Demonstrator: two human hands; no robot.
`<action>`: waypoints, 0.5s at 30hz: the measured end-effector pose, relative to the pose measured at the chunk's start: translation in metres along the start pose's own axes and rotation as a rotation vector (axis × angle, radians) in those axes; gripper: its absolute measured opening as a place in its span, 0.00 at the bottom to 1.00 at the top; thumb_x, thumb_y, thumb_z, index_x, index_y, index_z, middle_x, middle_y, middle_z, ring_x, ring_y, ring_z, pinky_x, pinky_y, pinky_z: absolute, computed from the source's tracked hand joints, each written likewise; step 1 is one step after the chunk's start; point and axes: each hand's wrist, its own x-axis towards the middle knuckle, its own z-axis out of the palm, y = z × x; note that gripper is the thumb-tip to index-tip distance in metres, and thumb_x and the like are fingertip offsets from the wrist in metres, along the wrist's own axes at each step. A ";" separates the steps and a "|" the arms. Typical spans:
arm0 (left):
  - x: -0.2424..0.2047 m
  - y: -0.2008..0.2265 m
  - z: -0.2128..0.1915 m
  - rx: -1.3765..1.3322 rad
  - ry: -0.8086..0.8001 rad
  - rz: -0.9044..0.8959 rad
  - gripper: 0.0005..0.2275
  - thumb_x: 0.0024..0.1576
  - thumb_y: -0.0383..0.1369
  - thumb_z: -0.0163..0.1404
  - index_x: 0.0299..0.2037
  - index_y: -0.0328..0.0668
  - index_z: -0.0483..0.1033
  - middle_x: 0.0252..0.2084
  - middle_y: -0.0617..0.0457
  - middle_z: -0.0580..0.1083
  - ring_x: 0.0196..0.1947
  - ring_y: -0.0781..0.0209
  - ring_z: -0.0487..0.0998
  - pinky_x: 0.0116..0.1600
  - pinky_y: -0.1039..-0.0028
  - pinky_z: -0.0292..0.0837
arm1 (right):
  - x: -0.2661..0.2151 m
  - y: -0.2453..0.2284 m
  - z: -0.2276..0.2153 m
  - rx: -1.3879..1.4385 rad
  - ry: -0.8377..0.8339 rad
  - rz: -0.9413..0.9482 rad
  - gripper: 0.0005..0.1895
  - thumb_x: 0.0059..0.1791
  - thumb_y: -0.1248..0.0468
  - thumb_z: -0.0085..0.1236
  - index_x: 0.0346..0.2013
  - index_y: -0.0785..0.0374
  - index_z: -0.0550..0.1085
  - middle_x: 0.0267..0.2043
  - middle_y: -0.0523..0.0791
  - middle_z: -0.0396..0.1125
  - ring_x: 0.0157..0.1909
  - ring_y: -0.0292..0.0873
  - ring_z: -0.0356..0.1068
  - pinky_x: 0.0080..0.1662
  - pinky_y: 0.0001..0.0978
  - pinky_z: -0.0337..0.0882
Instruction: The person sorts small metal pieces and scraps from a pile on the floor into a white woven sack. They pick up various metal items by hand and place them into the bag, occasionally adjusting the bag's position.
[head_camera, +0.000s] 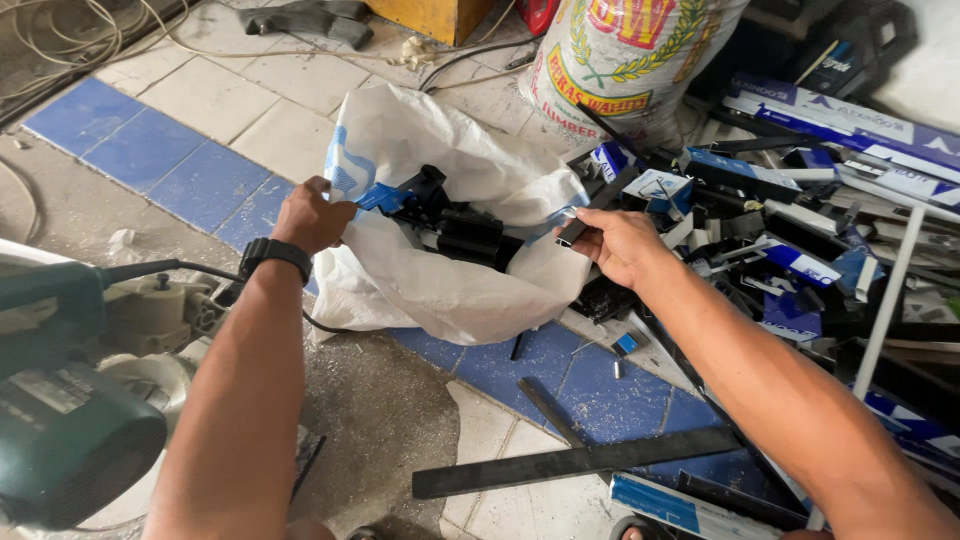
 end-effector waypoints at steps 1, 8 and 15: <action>0.002 -0.001 0.001 0.001 0.003 0.001 0.31 0.52 0.35 0.53 0.67 0.29 0.67 0.43 0.28 0.76 0.26 0.47 0.83 0.35 0.65 0.82 | 0.002 0.000 -0.002 0.036 0.015 0.007 0.10 0.51 0.66 0.63 0.42 0.65 0.72 0.39 0.53 0.77 0.35 0.50 0.80 0.35 0.38 0.84; 0.004 -0.002 -0.001 0.040 -0.018 0.004 0.31 0.53 0.37 0.54 0.67 0.30 0.67 0.45 0.26 0.76 0.26 0.46 0.83 0.37 0.65 0.81 | -0.014 -0.008 -0.008 -0.103 0.018 -0.187 0.23 0.52 0.70 0.61 0.59 0.59 0.62 0.50 0.56 0.75 0.49 0.60 0.78 0.46 0.55 0.82; 0.005 -0.002 0.003 0.092 0.022 0.014 0.31 0.53 0.37 0.54 0.67 0.30 0.68 0.44 0.25 0.76 0.26 0.46 0.83 0.35 0.65 0.82 | -0.014 -0.003 -0.013 -0.433 0.029 -0.468 0.13 0.58 0.65 0.51 0.57 0.62 0.74 0.31 0.50 0.71 0.32 0.47 0.78 0.38 0.40 0.84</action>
